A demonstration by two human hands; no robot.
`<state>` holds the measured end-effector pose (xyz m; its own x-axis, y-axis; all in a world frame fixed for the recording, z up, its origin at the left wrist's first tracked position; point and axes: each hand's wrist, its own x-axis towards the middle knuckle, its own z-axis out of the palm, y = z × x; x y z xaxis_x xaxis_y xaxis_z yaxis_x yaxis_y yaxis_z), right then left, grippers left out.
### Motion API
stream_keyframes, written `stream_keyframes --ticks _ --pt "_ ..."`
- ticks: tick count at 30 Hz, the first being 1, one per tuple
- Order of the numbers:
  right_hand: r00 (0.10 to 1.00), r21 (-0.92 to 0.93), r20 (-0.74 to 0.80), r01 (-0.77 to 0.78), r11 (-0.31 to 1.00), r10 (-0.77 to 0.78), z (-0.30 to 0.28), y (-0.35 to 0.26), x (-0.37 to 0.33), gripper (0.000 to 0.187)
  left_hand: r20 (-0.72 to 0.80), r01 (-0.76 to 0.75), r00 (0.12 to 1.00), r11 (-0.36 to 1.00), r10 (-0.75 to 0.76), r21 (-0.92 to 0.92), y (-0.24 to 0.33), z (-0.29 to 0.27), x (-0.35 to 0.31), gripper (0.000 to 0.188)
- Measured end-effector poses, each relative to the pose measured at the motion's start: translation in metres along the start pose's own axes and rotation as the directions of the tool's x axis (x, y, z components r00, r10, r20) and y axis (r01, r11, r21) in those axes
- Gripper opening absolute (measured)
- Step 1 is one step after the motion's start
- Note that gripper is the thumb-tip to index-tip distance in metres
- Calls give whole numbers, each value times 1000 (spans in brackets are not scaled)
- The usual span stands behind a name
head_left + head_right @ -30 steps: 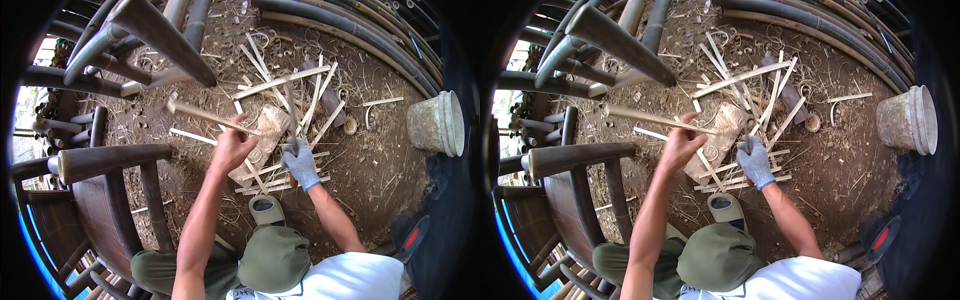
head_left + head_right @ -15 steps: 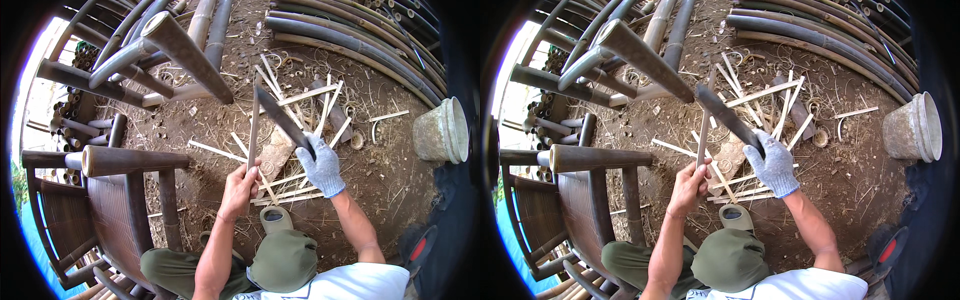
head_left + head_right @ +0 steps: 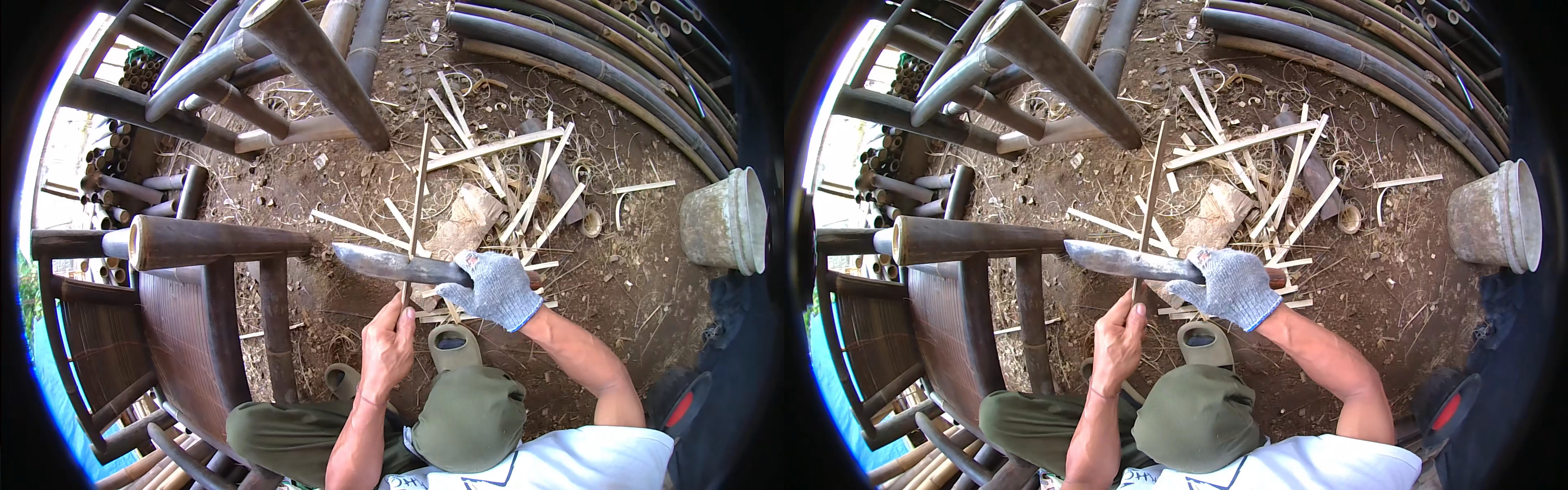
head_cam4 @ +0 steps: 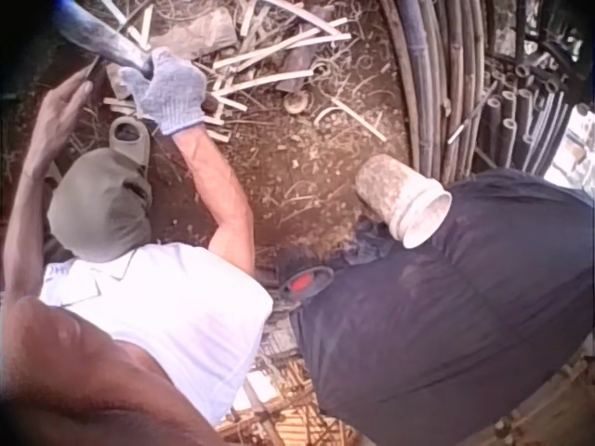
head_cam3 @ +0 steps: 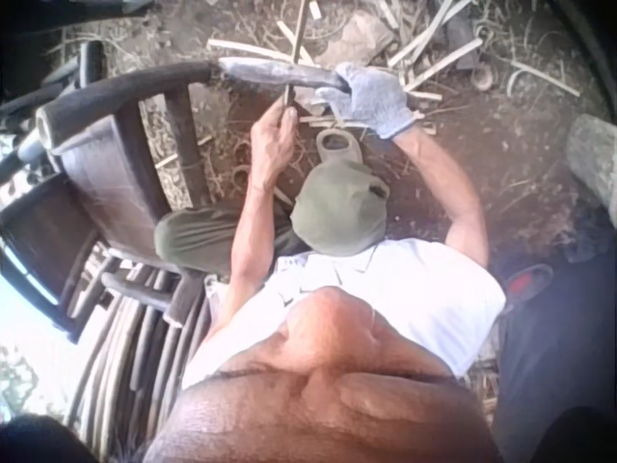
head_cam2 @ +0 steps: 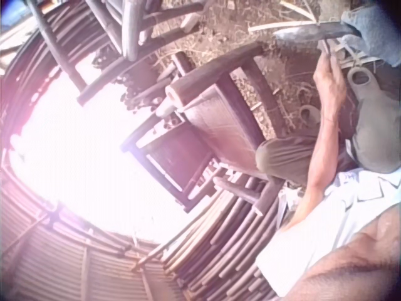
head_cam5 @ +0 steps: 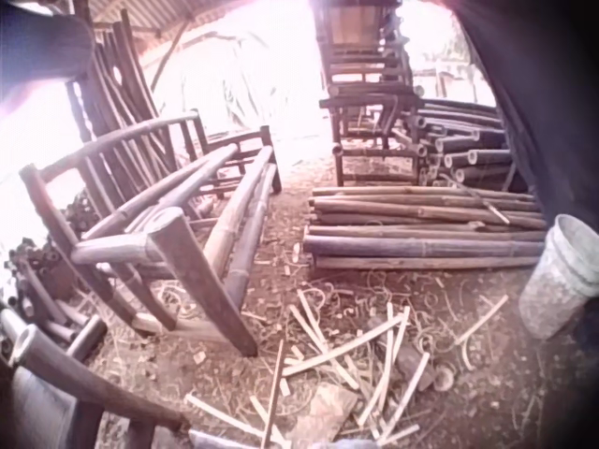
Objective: The person constructs a bamboo chair by threading a thin cord through the backrest and using a machete to shave and refine a thin bamboo strip.
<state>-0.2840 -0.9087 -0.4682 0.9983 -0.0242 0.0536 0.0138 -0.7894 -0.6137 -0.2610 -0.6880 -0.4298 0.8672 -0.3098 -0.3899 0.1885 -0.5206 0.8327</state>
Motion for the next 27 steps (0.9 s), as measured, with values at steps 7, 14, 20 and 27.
stream_keyframes --ticks 7,14,20,27 --pt "788 78 -97 -603 794 608 -51 133 29 70 172 -52 984 996 40 67 -3 -33 -90 34" --pt "971 177 -44 -223 959 234 -39 12 -7 51 182 184 978 821 -100 -540 24 -11 -19 52" --pt "995 69 -93 -26 997 32 -8 -21 -28 52 206 215 972 785 -113 -581 42 6 3 47" --pt "948 66 -246 -191 979 202 -10 33 10 52 248 211 965 816 -86 -539 29 3 -44 51"
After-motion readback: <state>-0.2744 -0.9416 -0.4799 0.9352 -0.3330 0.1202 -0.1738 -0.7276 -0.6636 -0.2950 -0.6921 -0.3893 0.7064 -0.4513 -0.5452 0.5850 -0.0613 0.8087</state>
